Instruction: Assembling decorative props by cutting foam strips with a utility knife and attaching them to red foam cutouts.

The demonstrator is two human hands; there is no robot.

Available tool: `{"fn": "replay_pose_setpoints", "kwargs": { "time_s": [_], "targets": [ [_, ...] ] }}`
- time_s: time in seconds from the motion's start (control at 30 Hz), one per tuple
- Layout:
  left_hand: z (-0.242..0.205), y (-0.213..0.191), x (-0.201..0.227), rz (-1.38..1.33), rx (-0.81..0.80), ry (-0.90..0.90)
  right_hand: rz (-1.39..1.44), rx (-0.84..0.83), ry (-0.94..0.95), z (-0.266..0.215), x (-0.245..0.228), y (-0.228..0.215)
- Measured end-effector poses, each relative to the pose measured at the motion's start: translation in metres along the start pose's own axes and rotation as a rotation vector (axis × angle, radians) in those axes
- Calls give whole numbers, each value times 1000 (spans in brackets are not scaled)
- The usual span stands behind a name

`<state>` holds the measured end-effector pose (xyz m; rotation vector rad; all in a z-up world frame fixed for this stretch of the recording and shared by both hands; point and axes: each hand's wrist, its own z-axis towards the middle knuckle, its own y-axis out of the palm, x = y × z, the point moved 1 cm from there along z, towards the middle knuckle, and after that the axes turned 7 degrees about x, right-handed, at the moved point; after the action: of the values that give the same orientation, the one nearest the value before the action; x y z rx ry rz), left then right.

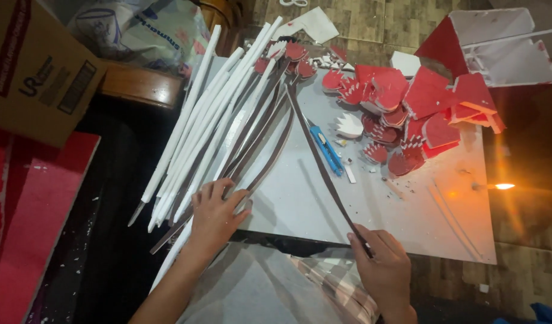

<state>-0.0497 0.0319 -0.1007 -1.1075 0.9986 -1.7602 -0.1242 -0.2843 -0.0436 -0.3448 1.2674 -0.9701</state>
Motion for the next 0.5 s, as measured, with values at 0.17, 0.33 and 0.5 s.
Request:
{"fn": "replay_pose_setpoints", "kwargs": {
  "time_s": [0.17, 0.33, 0.5],
  "targets": [
    [-3, -2, -11, 48, 80, 0, 49, -28, 58, 0, -6, 4],
    [2, -6, -8, 13, 26, -55, 44, -33, 50, 0, -4, 9],
    [40, -23, 46, -688, -83, -275, 108, -48, 54, 1, -9, 13]
  ]
}}
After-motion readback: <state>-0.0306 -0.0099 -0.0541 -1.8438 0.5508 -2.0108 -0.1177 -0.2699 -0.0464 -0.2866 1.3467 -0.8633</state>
